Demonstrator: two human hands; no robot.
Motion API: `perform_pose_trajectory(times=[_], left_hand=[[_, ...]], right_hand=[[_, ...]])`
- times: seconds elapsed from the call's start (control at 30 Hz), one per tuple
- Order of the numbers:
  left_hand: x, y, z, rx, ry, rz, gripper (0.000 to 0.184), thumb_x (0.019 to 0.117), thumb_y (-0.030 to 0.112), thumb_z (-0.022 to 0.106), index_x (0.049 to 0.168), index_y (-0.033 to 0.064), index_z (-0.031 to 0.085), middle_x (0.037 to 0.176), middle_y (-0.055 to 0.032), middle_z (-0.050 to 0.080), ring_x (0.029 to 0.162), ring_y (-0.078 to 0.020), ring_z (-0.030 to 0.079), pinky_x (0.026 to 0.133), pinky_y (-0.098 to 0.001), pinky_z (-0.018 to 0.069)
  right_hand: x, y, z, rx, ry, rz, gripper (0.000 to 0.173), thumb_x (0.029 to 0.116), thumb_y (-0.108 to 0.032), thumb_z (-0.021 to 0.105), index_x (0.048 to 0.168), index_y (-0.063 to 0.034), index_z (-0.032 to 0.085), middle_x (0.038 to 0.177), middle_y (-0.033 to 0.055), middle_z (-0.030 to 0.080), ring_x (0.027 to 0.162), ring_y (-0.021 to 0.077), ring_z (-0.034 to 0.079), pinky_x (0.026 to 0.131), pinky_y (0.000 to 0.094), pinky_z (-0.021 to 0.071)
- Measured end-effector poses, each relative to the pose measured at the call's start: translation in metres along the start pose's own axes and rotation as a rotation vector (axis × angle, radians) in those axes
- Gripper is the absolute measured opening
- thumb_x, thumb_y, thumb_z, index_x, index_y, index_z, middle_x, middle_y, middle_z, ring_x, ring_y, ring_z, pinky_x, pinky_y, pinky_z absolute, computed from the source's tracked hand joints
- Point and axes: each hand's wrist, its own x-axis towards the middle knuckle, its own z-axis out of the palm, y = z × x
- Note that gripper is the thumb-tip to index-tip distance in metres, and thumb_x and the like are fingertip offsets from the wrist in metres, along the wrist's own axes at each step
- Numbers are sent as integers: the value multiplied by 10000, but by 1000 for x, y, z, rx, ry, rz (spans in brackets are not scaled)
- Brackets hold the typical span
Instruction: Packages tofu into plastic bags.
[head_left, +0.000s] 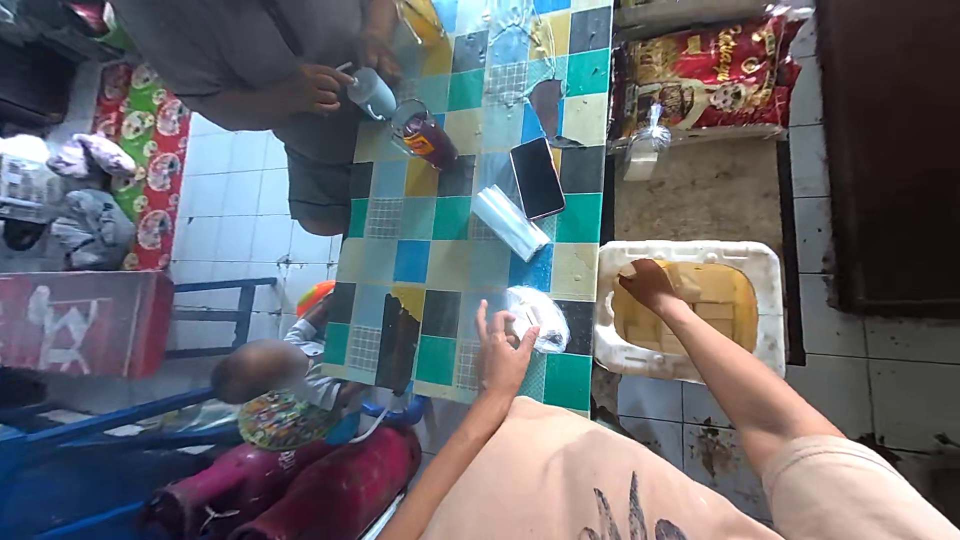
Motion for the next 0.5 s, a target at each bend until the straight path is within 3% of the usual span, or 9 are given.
perform_pose_trajectory(times=[0.07,0.13,0.2,0.27,0.3,0.37,0.43,0.5], left_hand=[[1,6,5,38,36,19,519,923,303,761,1271,-24,557,1637,-245,219,921,-197,697,766,-334,579],[2,8,8,67,61,75,483,920,191,743,1300,-25,537,1634,-253,221,907,-219,686,751,-352,567],[4,3,8,59,59,141,461,932,75,669,1367,7,534,1627,-266,208,888,-229,671,747,-347,561],[7,-8,8,-7,112,301,392,900,-48,586,1278,34,648,1589,-317,261,841,-269,681,709,-364,570],[8,-13,7,-47,128,374,365,876,-93,553,1164,54,722,1564,-335,302,880,-303,694,727,-380,580],[7,-14,-2,-54,55,358,372,893,-113,513,1039,95,783,1567,-321,324,1096,-369,668,884,-424,572],[4,-4,-14,-17,-32,226,390,933,-97,484,1142,75,765,1604,-284,295,1245,-371,594,1004,-425,515],[5,8,-25,36,-123,140,443,974,-61,451,1360,49,639,1643,-245,247,1350,-356,520,1086,-422,451]], right_hand=[[-12,-5,-10,287,21,204,453,974,-225,725,1309,58,612,1274,308,637,1216,455,609,1045,630,457],[-24,-2,-15,676,1,413,578,957,-183,737,1463,-42,496,1285,241,636,1135,341,638,968,529,519],[-43,-9,-25,992,-46,489,542,995,-95,653,1491,-93,435,1179,176,639,954,245,660,829,428,572],[-66,-28,-42,1170,-130,466,477,1034,-59,561,1487,-108,418,1117,125,633,908,197,665,808,379,582],[-78,-44,-50,1219,-175,430,448,1046,-46,520,1477,-99,406,1111,108,626,920,184,668,823,367,588],[-98,-79,-55,1262,-247,328,408,1040,-8,486,1435,-74,411,1091,95,632,923,176,678,835,362,597],[-112,-118,-48,1278,-293,219,395,1009,32,518,1388,-58,458,1048,97,666,891,185,693,816,376,604],[-120,-158,-33,1278,-296,130,379,970,63,571,1326,-43,498,986,88,683,839,174,698,780,368,609]])
